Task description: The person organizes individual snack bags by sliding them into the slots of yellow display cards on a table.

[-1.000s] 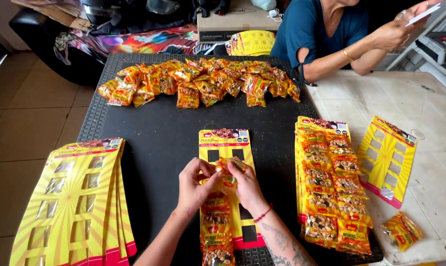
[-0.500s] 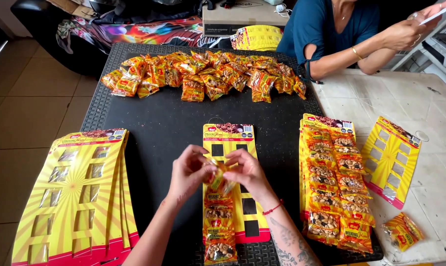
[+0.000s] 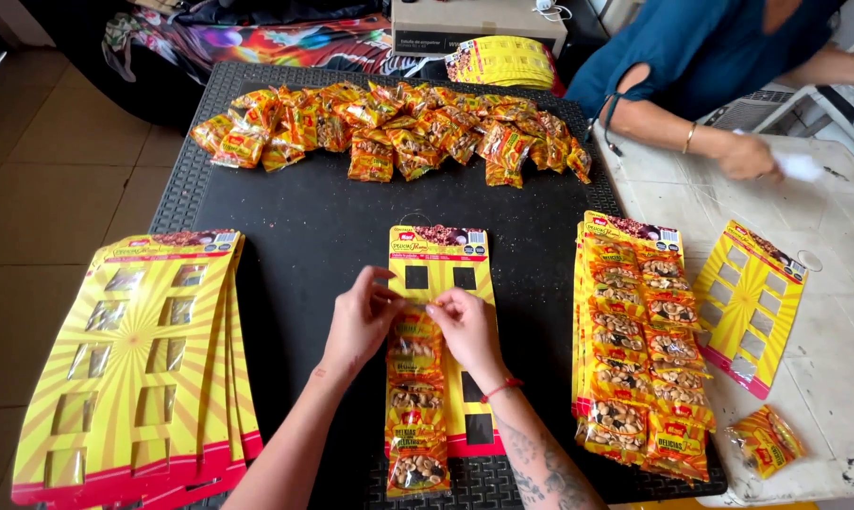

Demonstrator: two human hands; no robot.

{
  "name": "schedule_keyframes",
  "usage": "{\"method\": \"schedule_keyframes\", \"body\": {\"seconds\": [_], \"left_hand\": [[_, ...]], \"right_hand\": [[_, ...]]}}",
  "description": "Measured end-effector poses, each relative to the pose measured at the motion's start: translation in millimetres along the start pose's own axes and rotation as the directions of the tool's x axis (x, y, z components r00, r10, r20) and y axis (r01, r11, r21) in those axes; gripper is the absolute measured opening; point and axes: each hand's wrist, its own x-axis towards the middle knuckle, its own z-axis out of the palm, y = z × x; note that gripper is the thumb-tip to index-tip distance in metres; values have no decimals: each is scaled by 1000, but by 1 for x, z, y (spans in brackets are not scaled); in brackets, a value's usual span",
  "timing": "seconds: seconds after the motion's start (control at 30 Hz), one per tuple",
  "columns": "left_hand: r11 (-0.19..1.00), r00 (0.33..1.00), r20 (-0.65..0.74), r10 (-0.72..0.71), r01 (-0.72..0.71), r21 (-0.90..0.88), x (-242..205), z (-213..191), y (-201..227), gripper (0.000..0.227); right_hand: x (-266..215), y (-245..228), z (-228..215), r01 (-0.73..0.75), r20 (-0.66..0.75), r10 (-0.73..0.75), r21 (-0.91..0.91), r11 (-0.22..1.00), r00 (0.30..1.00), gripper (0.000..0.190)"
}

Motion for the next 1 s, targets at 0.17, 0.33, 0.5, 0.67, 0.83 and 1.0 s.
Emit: {"method": "schedule_keyframes", "body": {"seconds": [0.17,0.33,0.5,0.67,0.83,1.0], "left_hand": [[988,983,-184,22,6,155,17,7,-11,36],[786,949,-216,231,-51,616,98,8,-9,18],[388,997,-8,-73,35,921,204,0,-31,56],[865,933,-229,278,-140,481,190,-21,10,28],[990,864,-487,127,-138,13,92,-11,30,33],[806,990,-133,-57,-33,-591,16,1,25,31]], "right_hand": [[-6,-54,3,126,-116,-179,-362,923,977,29],[-17,-68,9,447,4,-488,-411,795,873,33],[-25,-66,7,454,304,-354,-386,803,884,40],[-15,-69,-13,373,36,-373,-201,906,927,41],[-7,-54,-14,-123,75,98,579,806,992,57],[-17,-39,5,-318,319,112,725,611,941,21]]}}
